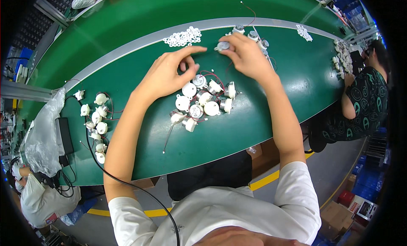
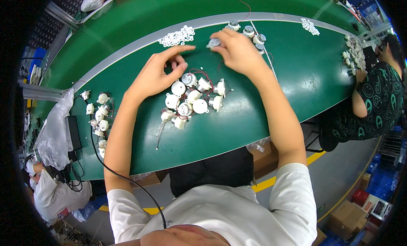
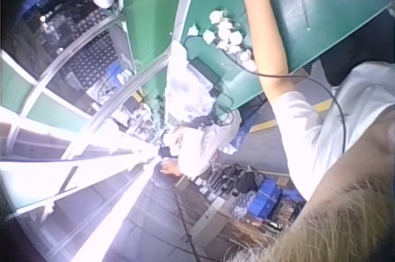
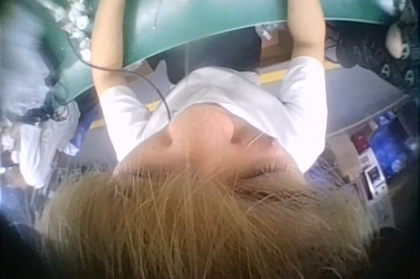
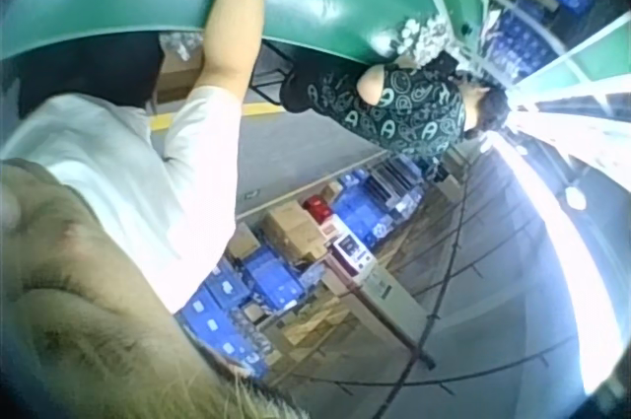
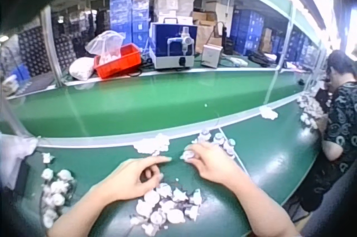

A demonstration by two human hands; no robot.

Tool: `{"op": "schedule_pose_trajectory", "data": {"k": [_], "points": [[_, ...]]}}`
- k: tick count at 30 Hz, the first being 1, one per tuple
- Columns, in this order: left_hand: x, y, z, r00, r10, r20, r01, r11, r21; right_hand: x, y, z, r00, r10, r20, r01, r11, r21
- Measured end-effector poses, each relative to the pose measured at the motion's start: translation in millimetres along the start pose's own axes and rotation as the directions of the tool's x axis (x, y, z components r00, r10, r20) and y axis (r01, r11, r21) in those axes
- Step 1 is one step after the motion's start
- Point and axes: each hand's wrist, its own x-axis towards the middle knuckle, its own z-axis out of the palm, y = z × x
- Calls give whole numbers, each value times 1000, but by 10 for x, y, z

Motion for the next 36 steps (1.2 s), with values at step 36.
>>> {"op": "schedule_pose_trajectory", "data": {"k": [36], "points": [[147, -282, 320, 912, 262, -316, -104, 892, 439, 14, -206, 255, 924, 354, 145, -316, 492, 811]]}}
